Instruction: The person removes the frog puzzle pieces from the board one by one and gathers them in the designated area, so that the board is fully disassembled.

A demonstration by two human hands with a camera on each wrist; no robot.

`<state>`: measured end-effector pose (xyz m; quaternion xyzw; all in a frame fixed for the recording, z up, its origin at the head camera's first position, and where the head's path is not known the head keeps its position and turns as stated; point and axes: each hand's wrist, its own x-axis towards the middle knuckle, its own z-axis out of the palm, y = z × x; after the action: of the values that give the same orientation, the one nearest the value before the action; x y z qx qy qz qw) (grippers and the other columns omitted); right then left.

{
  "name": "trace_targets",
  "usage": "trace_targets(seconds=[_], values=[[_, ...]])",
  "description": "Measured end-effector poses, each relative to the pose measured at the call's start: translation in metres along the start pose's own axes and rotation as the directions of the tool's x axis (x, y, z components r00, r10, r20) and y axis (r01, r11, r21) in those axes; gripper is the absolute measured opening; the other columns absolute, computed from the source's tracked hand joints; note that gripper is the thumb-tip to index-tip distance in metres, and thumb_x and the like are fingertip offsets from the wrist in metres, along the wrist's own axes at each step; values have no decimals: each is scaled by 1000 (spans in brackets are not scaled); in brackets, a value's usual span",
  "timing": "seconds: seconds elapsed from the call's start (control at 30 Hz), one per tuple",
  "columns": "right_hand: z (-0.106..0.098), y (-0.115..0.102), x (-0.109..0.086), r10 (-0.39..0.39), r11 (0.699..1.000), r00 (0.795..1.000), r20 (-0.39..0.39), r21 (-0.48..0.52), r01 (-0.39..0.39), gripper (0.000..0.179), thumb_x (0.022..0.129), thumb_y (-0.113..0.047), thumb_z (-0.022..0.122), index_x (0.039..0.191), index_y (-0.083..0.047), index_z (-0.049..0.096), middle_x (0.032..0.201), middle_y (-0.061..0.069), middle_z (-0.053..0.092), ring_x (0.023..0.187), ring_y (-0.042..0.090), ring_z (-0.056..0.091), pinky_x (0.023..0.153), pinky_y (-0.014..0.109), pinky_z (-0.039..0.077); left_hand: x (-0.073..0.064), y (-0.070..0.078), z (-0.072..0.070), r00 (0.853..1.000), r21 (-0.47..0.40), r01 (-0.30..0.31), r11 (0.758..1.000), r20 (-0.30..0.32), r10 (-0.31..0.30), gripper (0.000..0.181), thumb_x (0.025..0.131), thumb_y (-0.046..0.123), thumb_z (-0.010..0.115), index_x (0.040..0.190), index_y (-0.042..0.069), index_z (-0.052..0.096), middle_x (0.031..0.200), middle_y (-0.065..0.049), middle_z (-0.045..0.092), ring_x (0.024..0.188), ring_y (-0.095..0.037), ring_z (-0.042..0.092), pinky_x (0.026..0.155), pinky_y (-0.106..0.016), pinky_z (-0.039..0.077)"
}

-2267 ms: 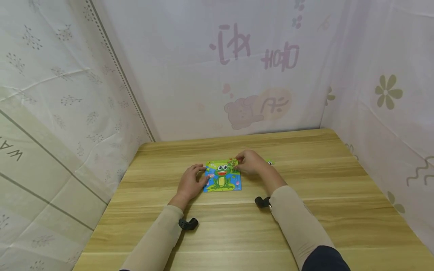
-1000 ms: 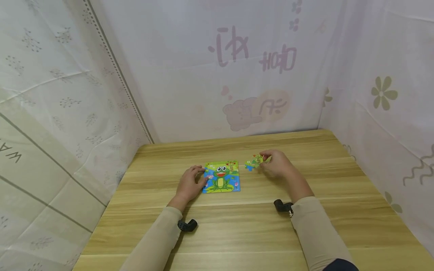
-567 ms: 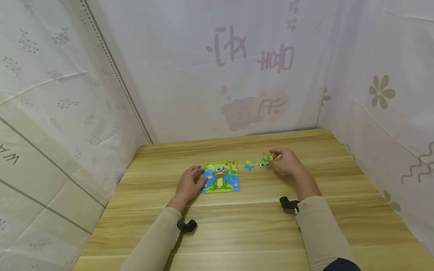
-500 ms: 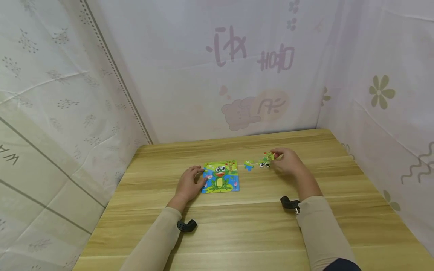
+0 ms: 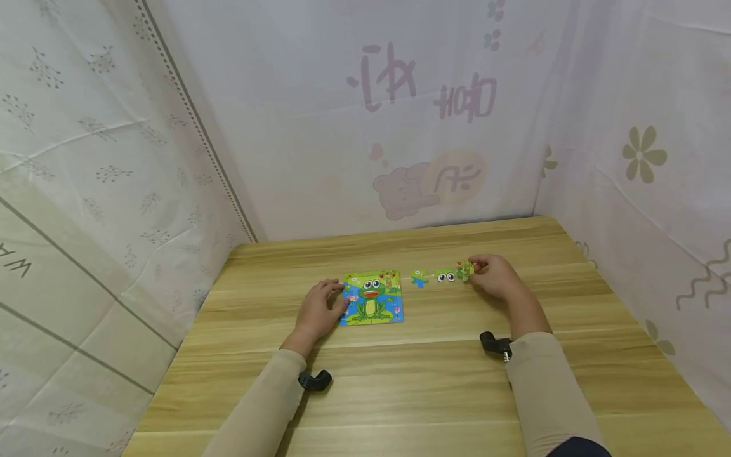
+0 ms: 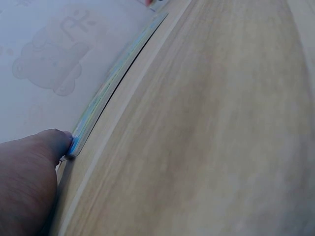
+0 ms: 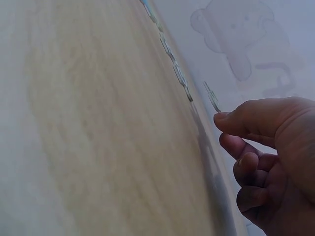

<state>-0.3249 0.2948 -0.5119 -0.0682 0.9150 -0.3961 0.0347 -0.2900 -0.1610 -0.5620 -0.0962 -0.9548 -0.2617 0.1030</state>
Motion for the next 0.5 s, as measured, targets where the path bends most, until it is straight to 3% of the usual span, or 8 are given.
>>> trace_targets(seconds=[0.23,0.5], values=[[-1,7,0,11,1000,1000,4,2,-11,53,96,-9,73,144,8,56,117,20,61,95,27,59,71,29,51,-1,2,-1,1000,-10,10,1000,2,-10,43,99,47,71,135,23,69,153,1,54,148,-27,43,123,-47,35],[-1,11,-2,18,1000,1000,9,-12,-18,51,97,-8,70,144,7,56,118,20,61,100,29,57,80,35,48,-1,1,-1,1000,-25,11,1000,-1,-11,42,100,46,71,134,22,69,153,1,54,147,-27,44,123,-47,36]])
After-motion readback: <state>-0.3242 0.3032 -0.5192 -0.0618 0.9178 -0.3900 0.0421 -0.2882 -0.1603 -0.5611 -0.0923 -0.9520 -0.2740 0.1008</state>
